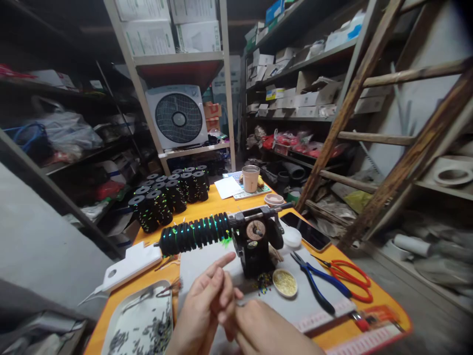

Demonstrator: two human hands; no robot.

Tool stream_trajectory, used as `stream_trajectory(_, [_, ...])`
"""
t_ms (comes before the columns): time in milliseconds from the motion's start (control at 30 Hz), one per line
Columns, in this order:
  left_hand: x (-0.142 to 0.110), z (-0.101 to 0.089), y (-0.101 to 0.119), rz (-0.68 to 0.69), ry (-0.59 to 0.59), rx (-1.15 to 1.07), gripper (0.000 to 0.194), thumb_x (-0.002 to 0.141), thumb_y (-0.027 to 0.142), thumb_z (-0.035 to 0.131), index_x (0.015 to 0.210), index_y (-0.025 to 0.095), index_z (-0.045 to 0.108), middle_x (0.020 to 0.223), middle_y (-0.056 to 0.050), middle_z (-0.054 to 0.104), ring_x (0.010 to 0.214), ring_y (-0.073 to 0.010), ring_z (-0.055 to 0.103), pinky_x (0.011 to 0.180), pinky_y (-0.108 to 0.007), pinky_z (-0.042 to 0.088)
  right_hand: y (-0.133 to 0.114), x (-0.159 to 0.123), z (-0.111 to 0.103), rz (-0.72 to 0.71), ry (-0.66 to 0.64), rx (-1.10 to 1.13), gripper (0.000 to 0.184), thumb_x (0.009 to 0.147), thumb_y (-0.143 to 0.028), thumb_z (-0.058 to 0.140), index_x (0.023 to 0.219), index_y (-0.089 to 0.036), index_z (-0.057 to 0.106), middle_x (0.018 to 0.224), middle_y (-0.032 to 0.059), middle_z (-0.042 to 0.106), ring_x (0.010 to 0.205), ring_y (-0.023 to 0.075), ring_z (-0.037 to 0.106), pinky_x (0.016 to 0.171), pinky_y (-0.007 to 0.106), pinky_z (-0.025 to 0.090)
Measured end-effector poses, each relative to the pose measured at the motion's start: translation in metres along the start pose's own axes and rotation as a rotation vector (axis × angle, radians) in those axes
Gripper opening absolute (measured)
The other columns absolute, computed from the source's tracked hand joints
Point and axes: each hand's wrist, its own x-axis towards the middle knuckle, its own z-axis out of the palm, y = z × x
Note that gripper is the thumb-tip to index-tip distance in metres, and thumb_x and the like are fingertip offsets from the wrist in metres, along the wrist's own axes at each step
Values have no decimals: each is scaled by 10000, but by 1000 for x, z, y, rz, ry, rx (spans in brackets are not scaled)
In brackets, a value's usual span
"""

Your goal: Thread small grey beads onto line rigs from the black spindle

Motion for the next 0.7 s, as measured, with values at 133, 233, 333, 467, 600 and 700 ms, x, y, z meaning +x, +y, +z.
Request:
stream_trajectory(133, [1, -2, -2, -46, -22, -29, 296, 807, 430, 707, 792, 147, 624, 490, 131, 177, 391, -21, 105, 363, -132, 231, 0, -13, -29, 13, 137, 59, 289, 758, -384, 738, 993, -218, 713, 825, 29, 681, 725, 182, 574, 633, 245, 385])
stream_trajectory(233, [-5, -2, -2, -95, 12, 62, 322, 803, 470, 697, 780, 171, 580, 505, 128, 178, 416, -27, 57, 360, -133, 107, -6, 0, -41, 31, 326, 121, 379, 956, -455, 474, 1172, -199, 652, 755, 35, 656, 732, 185, 575, 683, 274, 404])
stream_trajectory(333, [-9, 0, -2, -72, 43, 142, 357, 811, 509, 671, 765, 171, 566, 495, 129, 169, 421, -34, 78, 379, -148, 125, -10, 29, -37, 8, 401, 208, 394, 973, -467, 428, 953, -165, 681, 509, -32, 505, 501, 127, 467, 536, 249, 349])
stream_trajectory(467, [-8, 2, -1, -37, 37, 206, 397, 798, 553, 661, 748, 174, 555, 476, 132, 170, 410, -36, 93, 382, -155, 136, -10, 55, -29, -29, 437, 363, 306, 928, -417, 518, 762, -165, 570, 473, -62, 471, 437, 82, 420, 485, 217, 321])
stream_trajectory(600, [-3, -4, -4, -28, -7, 222, 427, 778, 590, 660, 738, 183, 541, 457, 139, 175, 387, -34, 78, 363, -160, 122, -4, 49, -31, -49, 411, 520, 301, 915, -426, 532, 743, -184, 488, 459, -88, 435, 409, 58, 359, 451, 192, 296])
stream_trajectory(700, [-1, -10, -7, 1, -23, 233, 413, 807, 581, 632, 744, 183, 541, 448, 137, 185, 387, -42, 93, 366, -168, 118, 3, 36, -34, -48, 331, 597, 332, 899, -475, 563, 772, -170, 528, 464, -93, 418, 402, 51, 335, 424, 183, 267])
